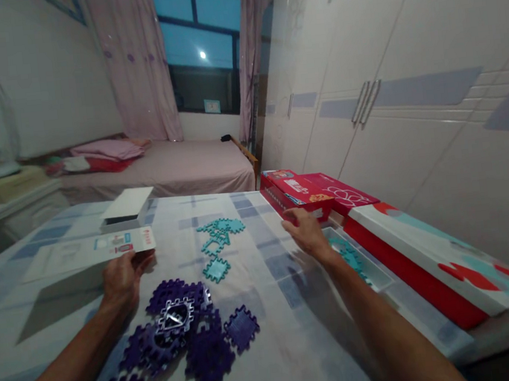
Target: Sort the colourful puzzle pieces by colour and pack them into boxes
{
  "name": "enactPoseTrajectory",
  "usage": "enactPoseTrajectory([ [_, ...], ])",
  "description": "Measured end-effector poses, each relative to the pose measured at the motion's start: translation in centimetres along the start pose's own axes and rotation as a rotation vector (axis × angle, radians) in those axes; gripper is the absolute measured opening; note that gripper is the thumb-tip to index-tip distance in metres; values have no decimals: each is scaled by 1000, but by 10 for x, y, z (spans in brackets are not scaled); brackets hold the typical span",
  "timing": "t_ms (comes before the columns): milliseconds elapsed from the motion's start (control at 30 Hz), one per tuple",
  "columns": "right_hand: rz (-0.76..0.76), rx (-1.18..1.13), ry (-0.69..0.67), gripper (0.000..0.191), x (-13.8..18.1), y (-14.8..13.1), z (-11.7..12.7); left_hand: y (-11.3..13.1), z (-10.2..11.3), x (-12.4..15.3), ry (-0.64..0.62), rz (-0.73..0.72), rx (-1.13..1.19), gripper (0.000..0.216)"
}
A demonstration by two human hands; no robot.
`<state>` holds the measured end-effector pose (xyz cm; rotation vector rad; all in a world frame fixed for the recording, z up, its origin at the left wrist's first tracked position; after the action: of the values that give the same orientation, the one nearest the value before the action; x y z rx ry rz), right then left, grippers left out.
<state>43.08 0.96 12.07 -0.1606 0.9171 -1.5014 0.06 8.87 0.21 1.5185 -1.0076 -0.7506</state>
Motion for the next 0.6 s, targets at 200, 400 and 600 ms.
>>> enactPoseTrajectory([
  [200, 0, 127, -347, 46, -55, -39, -153, -4, 0, -4, -11, -11, -9, 14],
  [400, -90, 206, -356, 47, -72, -22, -189, -5, -2, -4, -40, -40, -38, 18],
  [600, -58, 164, -363, 32, -77, -24, -169, -6, -3, -6, -40, -50, -39, 18],
])
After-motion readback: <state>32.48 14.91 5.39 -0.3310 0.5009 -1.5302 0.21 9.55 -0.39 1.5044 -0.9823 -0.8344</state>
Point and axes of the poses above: each hand's wrist, its own x-axis away from the middle knuckle, its own z-axis out of the back of the hand, y = z × x, the point moved 10 cm from there along -x, towards the middle knuckle, and after that the axes turned 13 degrees about -x, right-handed, at the moved point
